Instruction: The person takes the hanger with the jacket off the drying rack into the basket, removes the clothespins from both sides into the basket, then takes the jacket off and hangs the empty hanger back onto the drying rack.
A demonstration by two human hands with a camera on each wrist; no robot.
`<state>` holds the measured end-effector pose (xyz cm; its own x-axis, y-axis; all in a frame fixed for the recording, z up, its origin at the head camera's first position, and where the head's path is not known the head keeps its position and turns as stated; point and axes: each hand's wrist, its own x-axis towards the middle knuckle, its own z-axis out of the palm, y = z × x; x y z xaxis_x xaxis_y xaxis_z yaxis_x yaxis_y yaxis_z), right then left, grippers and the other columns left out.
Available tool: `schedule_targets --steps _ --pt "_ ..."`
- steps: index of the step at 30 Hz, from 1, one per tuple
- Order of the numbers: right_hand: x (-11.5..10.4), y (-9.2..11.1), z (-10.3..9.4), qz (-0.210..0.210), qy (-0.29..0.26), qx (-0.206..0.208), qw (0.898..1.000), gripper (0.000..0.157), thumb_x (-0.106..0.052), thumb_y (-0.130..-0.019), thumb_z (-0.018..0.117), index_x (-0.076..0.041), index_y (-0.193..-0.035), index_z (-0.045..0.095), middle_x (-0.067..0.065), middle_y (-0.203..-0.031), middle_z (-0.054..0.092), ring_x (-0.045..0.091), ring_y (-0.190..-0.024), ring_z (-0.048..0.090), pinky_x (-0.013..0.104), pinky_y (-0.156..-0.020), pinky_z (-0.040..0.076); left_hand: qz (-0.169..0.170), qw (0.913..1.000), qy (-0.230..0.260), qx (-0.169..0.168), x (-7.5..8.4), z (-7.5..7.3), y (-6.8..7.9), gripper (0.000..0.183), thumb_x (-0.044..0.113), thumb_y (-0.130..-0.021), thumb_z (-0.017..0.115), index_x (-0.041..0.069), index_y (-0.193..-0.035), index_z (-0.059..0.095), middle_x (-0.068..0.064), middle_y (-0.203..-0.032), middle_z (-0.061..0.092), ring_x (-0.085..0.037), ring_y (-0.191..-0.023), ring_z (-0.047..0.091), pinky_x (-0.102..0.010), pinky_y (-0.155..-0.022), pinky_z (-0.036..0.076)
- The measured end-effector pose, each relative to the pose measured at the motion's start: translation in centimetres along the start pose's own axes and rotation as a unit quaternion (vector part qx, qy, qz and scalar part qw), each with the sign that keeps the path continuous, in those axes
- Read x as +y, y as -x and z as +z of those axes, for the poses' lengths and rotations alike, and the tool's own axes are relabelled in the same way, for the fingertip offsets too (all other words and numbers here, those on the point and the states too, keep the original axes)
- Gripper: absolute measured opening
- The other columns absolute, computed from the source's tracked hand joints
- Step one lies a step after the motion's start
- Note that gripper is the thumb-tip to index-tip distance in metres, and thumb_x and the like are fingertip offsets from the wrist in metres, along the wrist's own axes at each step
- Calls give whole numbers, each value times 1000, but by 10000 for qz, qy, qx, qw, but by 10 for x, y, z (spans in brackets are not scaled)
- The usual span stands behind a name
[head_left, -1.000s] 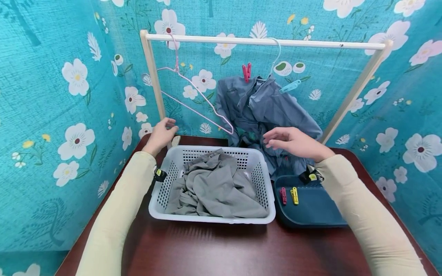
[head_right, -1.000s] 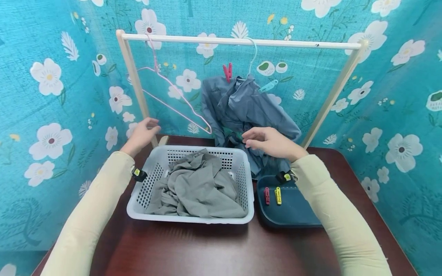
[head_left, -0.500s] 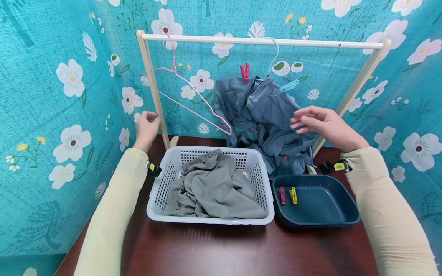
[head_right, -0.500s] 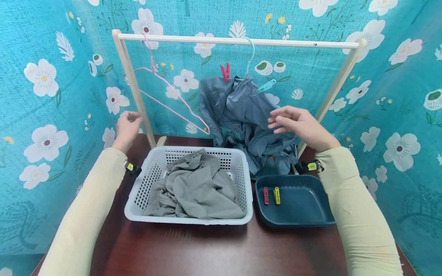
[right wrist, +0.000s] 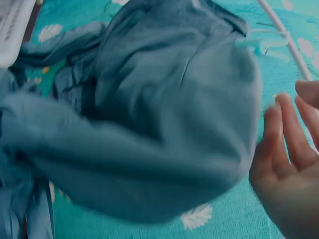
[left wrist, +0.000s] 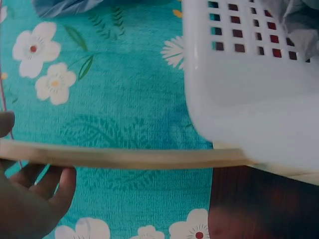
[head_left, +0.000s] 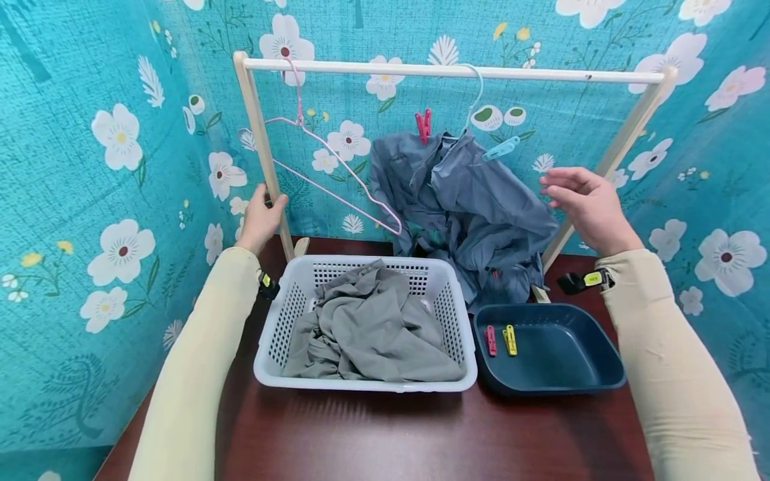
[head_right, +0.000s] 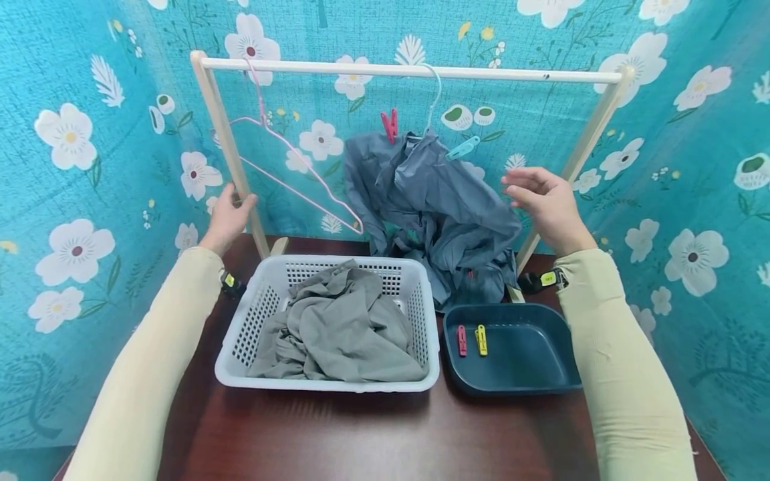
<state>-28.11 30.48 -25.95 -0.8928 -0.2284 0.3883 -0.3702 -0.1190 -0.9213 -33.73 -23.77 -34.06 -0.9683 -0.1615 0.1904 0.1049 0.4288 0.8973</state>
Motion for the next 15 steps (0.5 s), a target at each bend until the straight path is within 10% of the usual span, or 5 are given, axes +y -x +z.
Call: schedule_targets --steps 7,15 --pt "19 -3 3 744 2628 -67 9620 44 -27 -95 59 -17 -137 51 -2 -123 54 9 -107 51 17 -82 42 140 9958 -819 391 0 8 -6 42 39 -102 36 3 -124 42 -17 -96 48 -28 -80 49 -41 -68 43" --pt "31 -9 12 763 2709 -232 9593 41 -32 -98 51 -8 -132 55 -4 -109 59 10 -96 56 21 -74 46 166 9938 -910 622 -1 18 -10 44 36 -103 30 1 -127 42 -15 -88 48 -27 -73 49 -40 -65 43"
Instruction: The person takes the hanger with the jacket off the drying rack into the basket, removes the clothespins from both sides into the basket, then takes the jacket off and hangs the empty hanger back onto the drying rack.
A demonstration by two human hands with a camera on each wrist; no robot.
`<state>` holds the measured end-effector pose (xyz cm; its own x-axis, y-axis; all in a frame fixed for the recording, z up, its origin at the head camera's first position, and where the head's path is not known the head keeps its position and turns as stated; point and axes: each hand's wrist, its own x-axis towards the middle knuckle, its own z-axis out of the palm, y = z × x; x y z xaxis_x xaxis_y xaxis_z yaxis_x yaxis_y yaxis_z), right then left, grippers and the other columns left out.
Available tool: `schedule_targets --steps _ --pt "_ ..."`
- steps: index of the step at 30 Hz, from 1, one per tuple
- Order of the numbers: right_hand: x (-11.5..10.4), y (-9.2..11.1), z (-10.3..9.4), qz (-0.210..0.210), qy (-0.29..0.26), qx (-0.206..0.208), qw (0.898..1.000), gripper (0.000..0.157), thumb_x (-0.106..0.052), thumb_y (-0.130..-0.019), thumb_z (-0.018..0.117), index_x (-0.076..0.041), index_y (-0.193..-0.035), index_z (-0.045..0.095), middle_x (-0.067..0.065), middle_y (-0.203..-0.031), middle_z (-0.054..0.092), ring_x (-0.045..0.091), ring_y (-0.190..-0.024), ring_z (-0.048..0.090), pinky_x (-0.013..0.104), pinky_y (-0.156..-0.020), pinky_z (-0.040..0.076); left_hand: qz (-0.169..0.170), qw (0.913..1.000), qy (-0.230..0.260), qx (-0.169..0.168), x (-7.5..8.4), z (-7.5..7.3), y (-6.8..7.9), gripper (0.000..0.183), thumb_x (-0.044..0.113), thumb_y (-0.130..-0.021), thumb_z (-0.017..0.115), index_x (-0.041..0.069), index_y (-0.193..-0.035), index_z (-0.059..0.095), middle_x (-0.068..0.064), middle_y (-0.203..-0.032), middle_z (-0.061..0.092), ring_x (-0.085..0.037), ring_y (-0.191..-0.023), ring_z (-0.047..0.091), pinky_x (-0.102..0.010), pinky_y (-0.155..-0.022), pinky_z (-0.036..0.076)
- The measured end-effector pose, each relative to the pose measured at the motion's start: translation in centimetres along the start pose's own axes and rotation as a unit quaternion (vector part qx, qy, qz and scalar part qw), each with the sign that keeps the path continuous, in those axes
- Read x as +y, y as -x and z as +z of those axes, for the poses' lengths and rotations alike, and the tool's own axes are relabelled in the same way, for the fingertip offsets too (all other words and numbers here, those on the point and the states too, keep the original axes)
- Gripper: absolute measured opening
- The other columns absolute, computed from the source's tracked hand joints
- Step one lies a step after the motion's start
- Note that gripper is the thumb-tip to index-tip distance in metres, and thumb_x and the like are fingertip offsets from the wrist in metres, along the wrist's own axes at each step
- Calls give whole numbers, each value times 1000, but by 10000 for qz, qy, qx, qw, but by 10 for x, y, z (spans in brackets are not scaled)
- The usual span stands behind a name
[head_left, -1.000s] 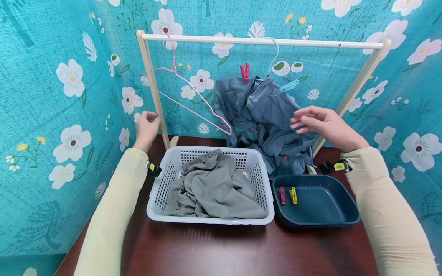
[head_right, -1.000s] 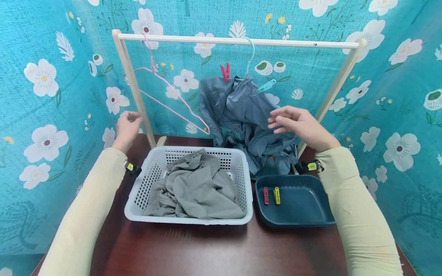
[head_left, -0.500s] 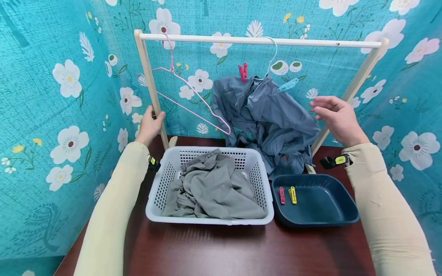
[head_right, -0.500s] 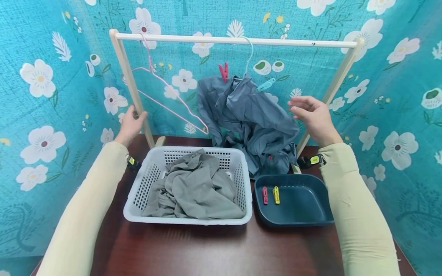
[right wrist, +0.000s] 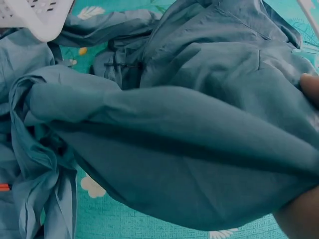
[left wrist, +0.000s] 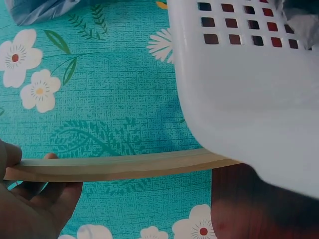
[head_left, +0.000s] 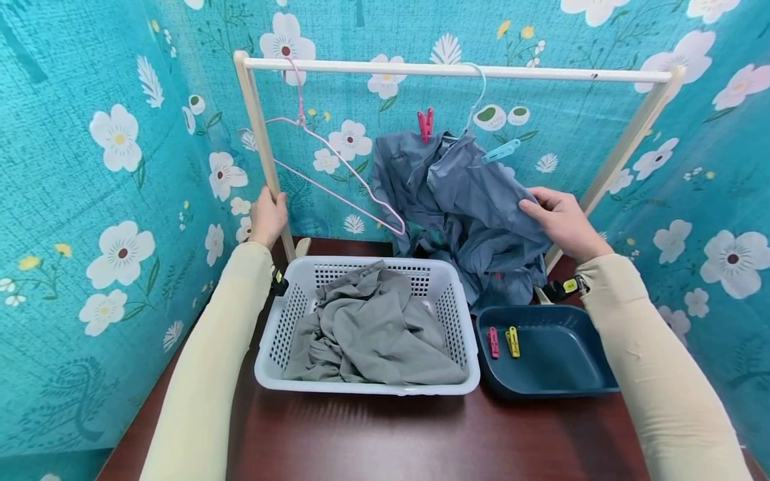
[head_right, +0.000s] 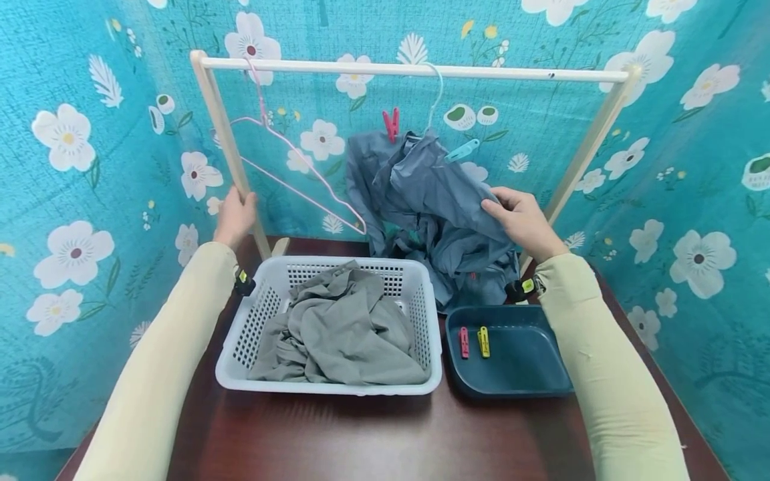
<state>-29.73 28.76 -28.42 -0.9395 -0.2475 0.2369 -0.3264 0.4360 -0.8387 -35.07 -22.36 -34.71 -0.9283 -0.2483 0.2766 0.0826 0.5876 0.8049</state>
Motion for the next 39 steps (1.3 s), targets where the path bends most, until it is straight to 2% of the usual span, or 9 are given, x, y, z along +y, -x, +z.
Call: schedule_targets --steps 6,10,13,17,24,39 --pt "1 4 0 -180 -369 70 9991 34 -29 -99 51 -10 -126 59 -6 -101 61 10 -92 56 20 -74 46 -17 10000 -8 86 3 4 -1 42 33 -104 29 1 -126 42 -16 -89 47 -26 -73 49 -40 -64 44" --pt "1 6 -1 -223 -907 -127 9956 31 -24 -99 50 -9 -125 60 -2 -108 58 11 -95 55 19 -77 46 -9 9999 -39 120 5 4 -1 41 33 -104 28 1 -125 42 -15 -88 47 -25 -70 48 -39 -62 43" --pt "0 7 -1 -149 -1174 -129 9929 30 -24 -99 51 -10 -123 61 0 -113 55 12 -97 55 19 -77 47 -9 9999 -29 132 6 4 -1 41 33 -104 28 1 -125 42 -14 -87 47 -25 -70 48 -38 -62 43" --pt "-1 8 1 -112 -1169 28 9931 29 -27 -98 52 -9 -117 64 1 -110 55 11 -95 55 19 -75 47 -60 9999 -28 126 5 5 -1 39 34 -104 28 2 -122 42 -13 -88 46 -25 -72 49 -38 -63 43" --pt "-3 7 4 -268 -1158 88 9929 31 -30 -99 49 -8 -117 61 2 -110 53 12 -97 53 19 -77 45 -88 9998 -111 113 4 5 -1 38 35 -104 26 2 -114 42 -13 -87 45 -26 -73 48 -38 -63 42" --pt "-17 10 5 -640 -1700 157 9832 22 -22 -99 51 -7 -109 63 5 -105 54 13 -91 54 19 -72 46 -212 9997 47 120 2 5 4 41 37 -104 26 4 -123 42 -13 -88 45 -24 -72 48 -37 -63 42"
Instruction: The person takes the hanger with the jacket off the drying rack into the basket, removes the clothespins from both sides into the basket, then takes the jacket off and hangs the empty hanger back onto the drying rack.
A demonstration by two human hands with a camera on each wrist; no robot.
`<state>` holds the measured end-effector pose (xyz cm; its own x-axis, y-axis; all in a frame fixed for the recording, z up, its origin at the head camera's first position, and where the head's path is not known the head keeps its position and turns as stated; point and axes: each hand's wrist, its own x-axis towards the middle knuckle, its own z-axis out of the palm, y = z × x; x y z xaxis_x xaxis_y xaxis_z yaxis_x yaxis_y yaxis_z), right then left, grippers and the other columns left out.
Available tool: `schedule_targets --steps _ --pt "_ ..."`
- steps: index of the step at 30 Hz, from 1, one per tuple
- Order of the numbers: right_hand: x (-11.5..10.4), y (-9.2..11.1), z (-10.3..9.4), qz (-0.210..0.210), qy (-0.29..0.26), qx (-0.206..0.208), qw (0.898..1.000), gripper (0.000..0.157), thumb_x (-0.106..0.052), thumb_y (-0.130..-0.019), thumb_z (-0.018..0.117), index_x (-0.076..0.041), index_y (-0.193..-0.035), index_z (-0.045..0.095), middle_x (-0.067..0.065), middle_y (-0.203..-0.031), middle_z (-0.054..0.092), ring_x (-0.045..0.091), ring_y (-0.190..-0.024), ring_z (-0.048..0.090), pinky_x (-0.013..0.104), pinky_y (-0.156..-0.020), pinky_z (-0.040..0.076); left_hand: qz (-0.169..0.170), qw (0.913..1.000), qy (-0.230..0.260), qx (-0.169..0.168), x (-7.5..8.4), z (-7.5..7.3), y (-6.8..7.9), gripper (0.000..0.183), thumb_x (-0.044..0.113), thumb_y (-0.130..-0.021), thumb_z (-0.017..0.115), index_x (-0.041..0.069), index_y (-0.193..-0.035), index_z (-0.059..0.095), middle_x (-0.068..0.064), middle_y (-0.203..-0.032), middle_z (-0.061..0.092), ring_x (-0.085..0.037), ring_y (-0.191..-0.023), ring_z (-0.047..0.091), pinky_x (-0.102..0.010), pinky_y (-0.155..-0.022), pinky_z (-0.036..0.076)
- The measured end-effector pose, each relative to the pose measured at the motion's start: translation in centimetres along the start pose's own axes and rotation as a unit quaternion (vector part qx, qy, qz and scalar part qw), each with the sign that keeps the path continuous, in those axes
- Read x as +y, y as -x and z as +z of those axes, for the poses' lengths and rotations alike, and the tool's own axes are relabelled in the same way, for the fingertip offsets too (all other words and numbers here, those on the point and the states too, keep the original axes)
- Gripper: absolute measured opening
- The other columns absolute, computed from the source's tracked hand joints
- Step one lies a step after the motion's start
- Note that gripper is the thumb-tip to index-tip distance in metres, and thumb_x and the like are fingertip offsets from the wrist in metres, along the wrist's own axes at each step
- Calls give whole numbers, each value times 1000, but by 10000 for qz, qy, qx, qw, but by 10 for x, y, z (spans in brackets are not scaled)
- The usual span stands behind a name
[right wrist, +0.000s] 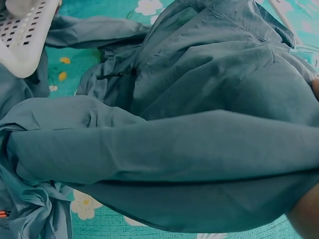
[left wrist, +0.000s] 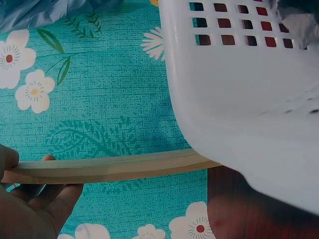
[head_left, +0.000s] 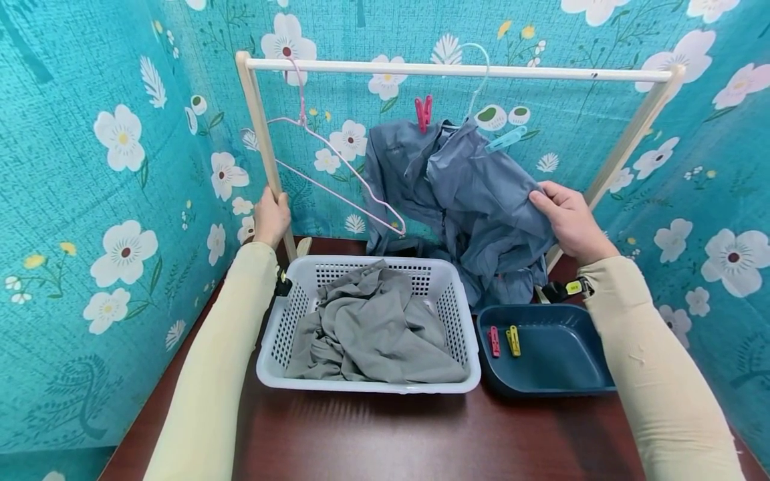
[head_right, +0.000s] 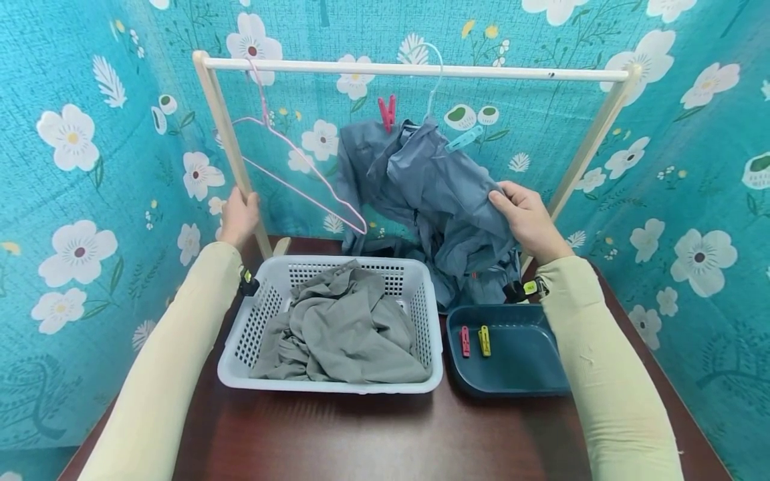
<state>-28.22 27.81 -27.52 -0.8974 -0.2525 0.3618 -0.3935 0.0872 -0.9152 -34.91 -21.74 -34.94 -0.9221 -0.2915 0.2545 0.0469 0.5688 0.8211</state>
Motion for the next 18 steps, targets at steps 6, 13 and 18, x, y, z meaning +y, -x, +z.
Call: schedule_targets --steps 6,13,18 --pt "0 3 2 6 5 -232 9997 24 -21 -99 50 -6 -113 63 6 -108 54 13 -93 54 20 -74 47 60 10000 -2 -20 -2 -1 0 42 36 -104 26 3 -125 41 -13 -89 45 -25 -73 48 -38 -64 43" --pt "6 9 -2 124 397 -478 9980 25 -20 -101 47 -7 -115 62 4 -109 54 13 -94 54 20 -75 46 214 9998 -64 6 -3 -1 -2 42 34 -104 26 2 -127 41 -16 -90 47 -28 -75 50 -41 -66 44" --pt "12 13 -6 217 607 -670 9957 25 -21 -101 46 -7 -116 62 4 -107 54 13 -93 55 21 -75 47 231 9997 -41 24 -3 0 -3 43 33 -104 27 2 -131 39 -17 -92 48 -29 -78 52 -42 -67 45"
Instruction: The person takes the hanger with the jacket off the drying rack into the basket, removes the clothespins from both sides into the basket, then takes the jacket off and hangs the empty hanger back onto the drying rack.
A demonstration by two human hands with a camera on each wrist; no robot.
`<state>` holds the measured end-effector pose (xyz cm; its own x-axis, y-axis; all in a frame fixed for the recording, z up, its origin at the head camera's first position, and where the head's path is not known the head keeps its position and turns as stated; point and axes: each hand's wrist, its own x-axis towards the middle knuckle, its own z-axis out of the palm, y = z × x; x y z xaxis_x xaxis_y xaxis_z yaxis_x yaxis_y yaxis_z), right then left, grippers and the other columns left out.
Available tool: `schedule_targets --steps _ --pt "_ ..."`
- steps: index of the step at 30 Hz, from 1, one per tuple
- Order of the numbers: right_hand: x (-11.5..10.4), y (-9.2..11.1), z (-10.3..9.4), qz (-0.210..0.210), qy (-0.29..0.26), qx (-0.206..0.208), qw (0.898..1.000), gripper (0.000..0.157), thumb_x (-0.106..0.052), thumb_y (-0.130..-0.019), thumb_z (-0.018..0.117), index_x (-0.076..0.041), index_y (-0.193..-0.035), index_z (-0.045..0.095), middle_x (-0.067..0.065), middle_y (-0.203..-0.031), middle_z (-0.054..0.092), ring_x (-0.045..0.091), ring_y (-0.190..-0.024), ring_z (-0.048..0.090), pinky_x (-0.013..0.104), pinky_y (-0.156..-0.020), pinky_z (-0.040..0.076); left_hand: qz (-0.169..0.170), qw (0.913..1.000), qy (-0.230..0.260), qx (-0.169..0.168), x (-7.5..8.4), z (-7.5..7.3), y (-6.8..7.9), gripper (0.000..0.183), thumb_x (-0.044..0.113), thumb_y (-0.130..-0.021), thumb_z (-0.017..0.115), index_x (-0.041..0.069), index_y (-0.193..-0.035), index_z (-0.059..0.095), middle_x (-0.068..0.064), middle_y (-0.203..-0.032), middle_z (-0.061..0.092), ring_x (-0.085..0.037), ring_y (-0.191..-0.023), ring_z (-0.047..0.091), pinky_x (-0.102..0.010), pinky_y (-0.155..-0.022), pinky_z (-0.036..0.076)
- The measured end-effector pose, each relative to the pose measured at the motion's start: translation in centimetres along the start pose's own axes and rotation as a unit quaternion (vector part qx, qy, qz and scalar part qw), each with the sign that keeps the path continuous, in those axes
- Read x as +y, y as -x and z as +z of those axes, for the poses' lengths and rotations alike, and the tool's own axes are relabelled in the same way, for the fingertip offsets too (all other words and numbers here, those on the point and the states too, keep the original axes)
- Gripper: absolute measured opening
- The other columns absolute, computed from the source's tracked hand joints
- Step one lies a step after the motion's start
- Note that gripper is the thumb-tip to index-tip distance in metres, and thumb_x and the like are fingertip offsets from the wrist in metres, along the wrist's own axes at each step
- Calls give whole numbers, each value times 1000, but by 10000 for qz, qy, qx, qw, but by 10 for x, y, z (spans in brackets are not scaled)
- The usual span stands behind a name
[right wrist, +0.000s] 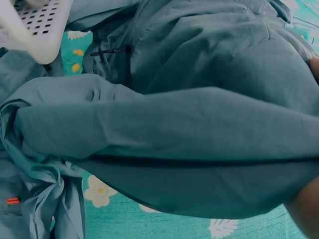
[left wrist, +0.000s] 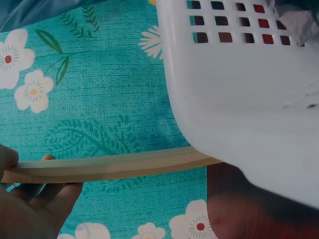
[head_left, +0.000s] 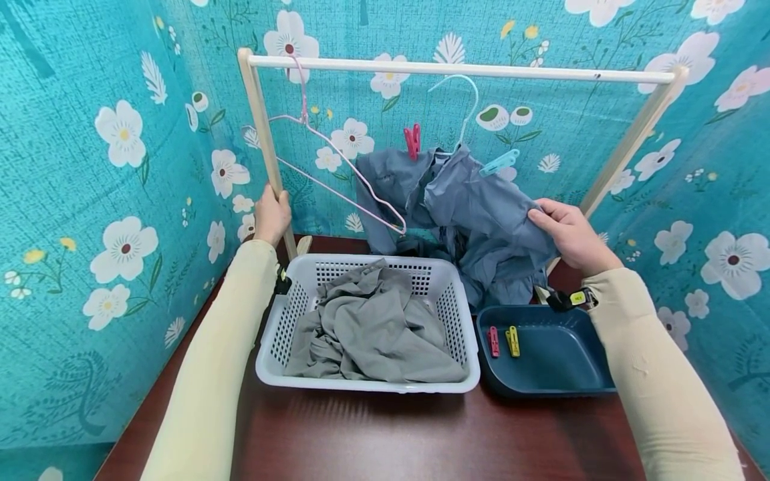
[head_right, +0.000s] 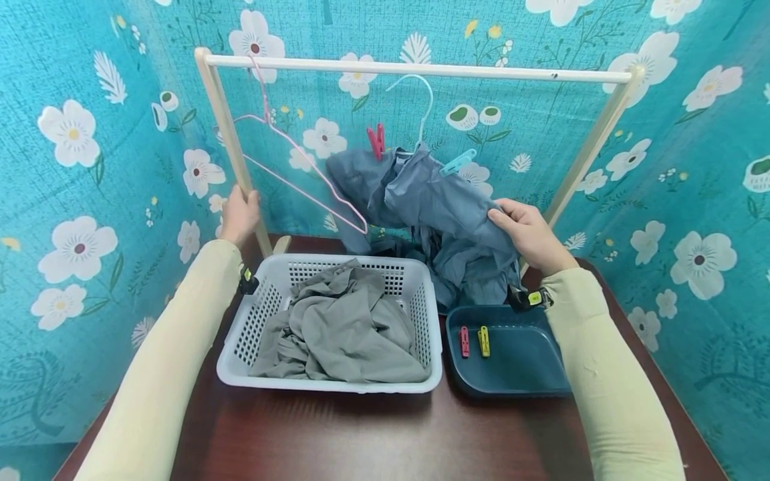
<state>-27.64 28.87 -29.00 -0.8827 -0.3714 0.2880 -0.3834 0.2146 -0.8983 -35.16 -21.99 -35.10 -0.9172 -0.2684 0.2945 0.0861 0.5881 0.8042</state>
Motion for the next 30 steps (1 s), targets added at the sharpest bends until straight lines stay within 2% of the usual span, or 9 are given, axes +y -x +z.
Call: schedule_targets --steps 7,12,16,20,23,30 --pt "9 5 -3 124 138 -340 9992 25 -20 -102 44 -4 -112 60 5 -98 58 12 -82 60 25 -68 51 -4 10000 -43 22 0 0 0 42 34 -104 26 2 -128 41 -15 -88 47 -28 -74 50 -41 -65 44" --pt "12 11 -7 344 409 -576 9969 29 -21 -103 42 -1 -116 58 5 -102 57 15 -85 60 27 -71 52 -22 10000 -69 18 -1 0 -1 41 34 -104 26 3 -125 41 -14 -86 46 -27 -72 49 -40 -64 43" --pt "15 16 -12 499 429 -795 9947 31 -20 -103 42 1 -120 58 3 -106 58 16 -90 58 27 -73 50 -50 10000 -86 3 -1 0 -2 41 35 -104 26 3 -125 41 -15 -88 47 -28 -75 50 -41 -66 44" --pt "21 20 -19 479 133 -1137 9923 29 -14 -103 41 0 -120 60 1 -106 61 17 -89 59 28 -73 50 -64 10000 -76 -3 0 0 -2 43 35 -104 26 3 -128 40 -16 -92 48 -29 -78 51 -42 -68 44" --pt "26 22 -25 452 -330 -1496 9872 29 -8 -103 38 -2 -120 61 4 -105 62 18 -87 60 31 -72 52 -82 9999 -67 6 0 0 -1 43 34 -104 26 2 -130 40 -17 -94 48 -30 -78 51 -42 -68 44" --pt "35 29 -39 397 -1450 -2263 9624 38 3 -102 30 -1 -126 59 8 -110 65 21 -89 65 34 -76 53 -104 9999 -78 52 2 0 1 36 28 -104 29 1 -125 41 -17 -92 47 -29 -76 50 -42 -66 44"
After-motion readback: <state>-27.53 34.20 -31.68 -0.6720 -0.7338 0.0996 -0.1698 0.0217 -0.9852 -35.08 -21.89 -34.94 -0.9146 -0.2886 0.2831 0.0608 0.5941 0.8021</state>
